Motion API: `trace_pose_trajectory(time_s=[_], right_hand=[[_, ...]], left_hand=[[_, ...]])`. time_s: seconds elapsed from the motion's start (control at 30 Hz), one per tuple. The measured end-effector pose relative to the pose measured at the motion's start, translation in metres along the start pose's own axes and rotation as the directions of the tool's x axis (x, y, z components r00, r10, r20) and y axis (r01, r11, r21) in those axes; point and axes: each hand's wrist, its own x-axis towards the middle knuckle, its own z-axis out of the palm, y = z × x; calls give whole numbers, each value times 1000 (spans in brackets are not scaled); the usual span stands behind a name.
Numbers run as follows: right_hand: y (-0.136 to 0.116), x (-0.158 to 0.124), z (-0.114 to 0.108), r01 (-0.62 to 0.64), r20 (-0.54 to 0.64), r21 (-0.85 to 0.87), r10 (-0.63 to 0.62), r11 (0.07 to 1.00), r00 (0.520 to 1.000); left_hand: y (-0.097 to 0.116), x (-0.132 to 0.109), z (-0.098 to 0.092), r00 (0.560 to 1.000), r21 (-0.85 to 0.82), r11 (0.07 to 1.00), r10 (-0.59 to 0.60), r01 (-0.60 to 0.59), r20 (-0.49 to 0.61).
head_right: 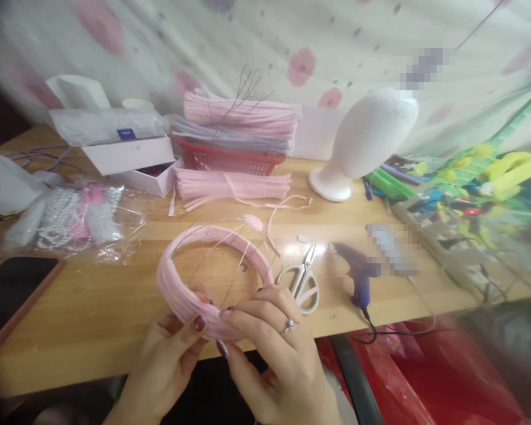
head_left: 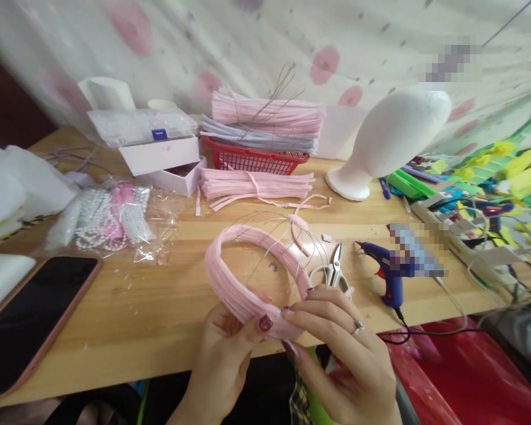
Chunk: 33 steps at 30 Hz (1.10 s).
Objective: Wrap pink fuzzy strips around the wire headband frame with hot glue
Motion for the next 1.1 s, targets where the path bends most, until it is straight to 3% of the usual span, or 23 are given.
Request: trace_pose_trajectory(time_s=[0.17, 0.37, 0.53, 0.7, 0.93, 1.1], right_hand=[[-1, -4, 6, 31, -83, -53, -35, 998, 996], [0, -9, 11, -6, -173, 19, 9, 1000, 985], [2, -11, 12, -21, -147, 15, 23, 1000, 989], [3, -10, 10, -33, -108, 57, 39, 998, 993], [-3, -5, 15, -79, -97, 49, 84, 996, 992], [-8, -1, 14, -82, -124, 31, 85, 996, 989]], left_hand=[[-4, -2, 0, 999, 20, 998, 51, -51, 13], [-8, -1, 7, 994, -5, 998, 63, -63, 89], [-12, 1, 8, 994, -16, 995, 95, -94, 47], [-16, -5, 0, 992, 4, 1000, 6, -6, 127], [-8, -12, 14, 1000, -59, 998, 6, -6, 8], [-7, -14, 19, 999, -58, 998, 32, -32, -9]])
